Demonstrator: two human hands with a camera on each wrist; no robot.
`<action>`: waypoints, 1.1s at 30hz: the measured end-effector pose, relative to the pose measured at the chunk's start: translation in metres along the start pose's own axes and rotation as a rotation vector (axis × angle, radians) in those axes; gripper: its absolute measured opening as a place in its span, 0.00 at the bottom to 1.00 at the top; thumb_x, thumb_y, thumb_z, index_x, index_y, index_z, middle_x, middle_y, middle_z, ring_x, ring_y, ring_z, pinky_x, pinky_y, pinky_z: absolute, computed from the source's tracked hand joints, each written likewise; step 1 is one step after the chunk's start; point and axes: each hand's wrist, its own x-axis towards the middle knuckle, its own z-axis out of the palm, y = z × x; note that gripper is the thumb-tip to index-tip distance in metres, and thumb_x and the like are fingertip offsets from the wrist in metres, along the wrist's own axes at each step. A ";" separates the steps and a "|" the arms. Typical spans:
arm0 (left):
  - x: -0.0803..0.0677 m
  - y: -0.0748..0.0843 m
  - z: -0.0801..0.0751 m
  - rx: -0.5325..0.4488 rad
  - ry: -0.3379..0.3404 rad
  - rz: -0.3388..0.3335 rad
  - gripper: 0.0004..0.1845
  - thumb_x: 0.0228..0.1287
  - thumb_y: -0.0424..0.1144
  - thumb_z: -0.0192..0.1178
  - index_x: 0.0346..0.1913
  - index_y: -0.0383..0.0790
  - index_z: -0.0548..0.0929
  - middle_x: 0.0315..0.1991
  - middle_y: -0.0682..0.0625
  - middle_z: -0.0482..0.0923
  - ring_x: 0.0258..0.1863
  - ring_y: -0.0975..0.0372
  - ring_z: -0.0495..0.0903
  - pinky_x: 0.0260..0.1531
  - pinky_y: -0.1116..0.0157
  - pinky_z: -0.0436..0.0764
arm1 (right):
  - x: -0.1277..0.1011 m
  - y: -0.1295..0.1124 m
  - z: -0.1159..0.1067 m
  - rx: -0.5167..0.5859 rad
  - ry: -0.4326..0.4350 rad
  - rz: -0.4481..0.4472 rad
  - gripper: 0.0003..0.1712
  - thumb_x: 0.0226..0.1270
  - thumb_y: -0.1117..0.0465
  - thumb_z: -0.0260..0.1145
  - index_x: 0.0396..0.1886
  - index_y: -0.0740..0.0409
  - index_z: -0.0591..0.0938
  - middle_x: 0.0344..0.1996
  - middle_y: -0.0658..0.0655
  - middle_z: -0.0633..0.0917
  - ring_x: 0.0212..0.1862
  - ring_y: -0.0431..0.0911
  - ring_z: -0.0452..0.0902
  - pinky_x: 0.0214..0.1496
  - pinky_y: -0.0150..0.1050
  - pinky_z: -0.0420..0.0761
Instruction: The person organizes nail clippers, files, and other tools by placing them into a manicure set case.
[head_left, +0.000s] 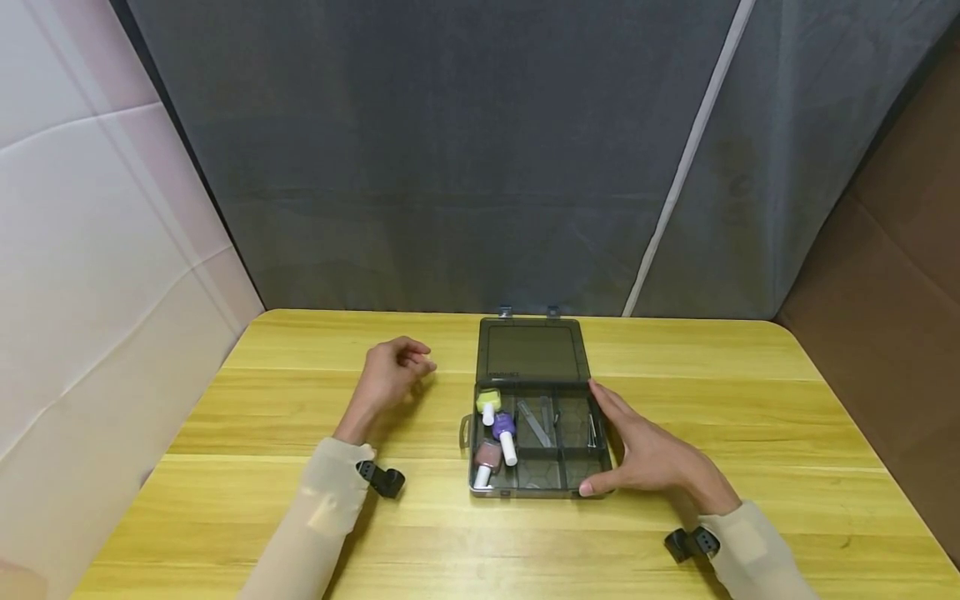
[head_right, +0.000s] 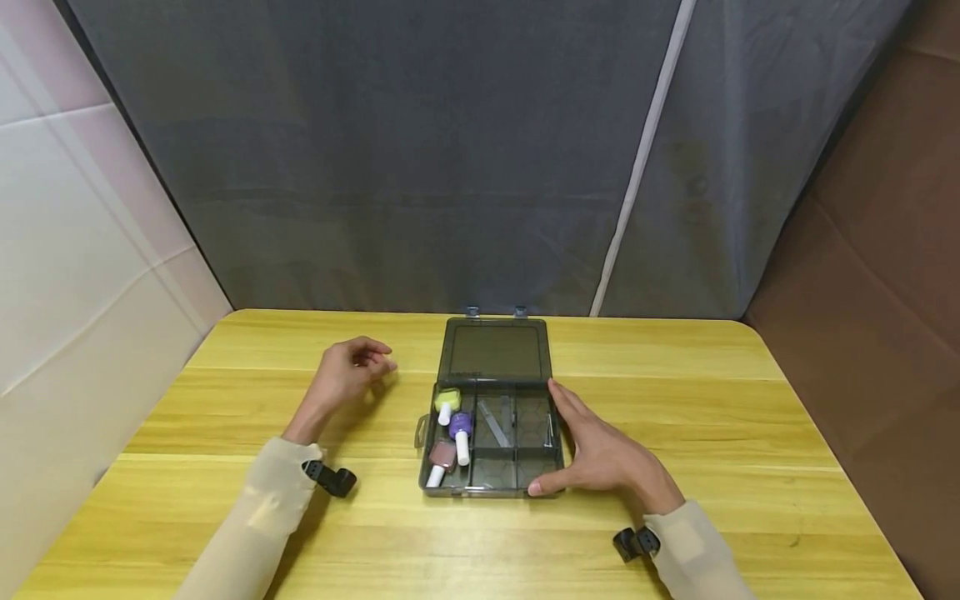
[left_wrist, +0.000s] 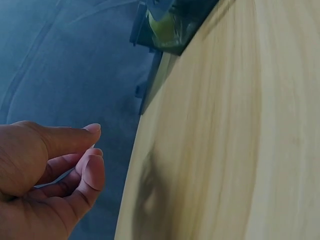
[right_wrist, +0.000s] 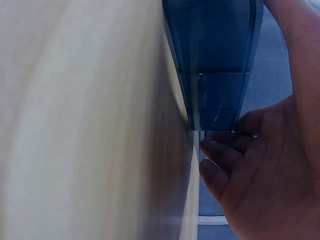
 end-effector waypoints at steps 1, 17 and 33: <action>-0.001 0.001 0.001 0.000 -0.002 0.002 0.13 0.67 0.34 0.69 0.51 0.33 0.84 0.41 0.42 0.84 0.37 0.57 0.81 0.36 0.69 0.80 | 0.000 0.000 0.000 0.001 -0.001 0.000 0.84 0.41 0.25 0.79 0.85 0.45 0.36 0.84 0.62 0.41 0.82 0.66 0.47 0.75 0.68 0.62; -0.007 0.022 0.010 0.014 -0.031 0.068 0.10 0.66 0.32 0.70 0.48 0.34 0.85 0.40 0.43 0.85 0.36 0.57 0.80 0.37 0.66 0.81 | 0.000 0.000 0.000 -0.007 0.006 -0.009 0.85 0.40 0.24 0.79 0.85 0.48 0.36 0.84 0.62 0.42 0.82 0.65 0.48 0.75 0.67 0.64; -0.015 0.039 0.017 0.020 -0.050 0.141 0.12 0.66 0.35 0.70 0.49 0.35 0.86 0.39 0.45 0.85 0.37 0.56 0.81 0.37 0.64 0.82 | 0.000 0.001 0.001 -0.011 0.010 -0.005 0.85 0.39 0.23 0.78 0.85 0.48 0.37 0.84 0.61 0.43 0.82 0.65 0.48 0.75 0.67 0.64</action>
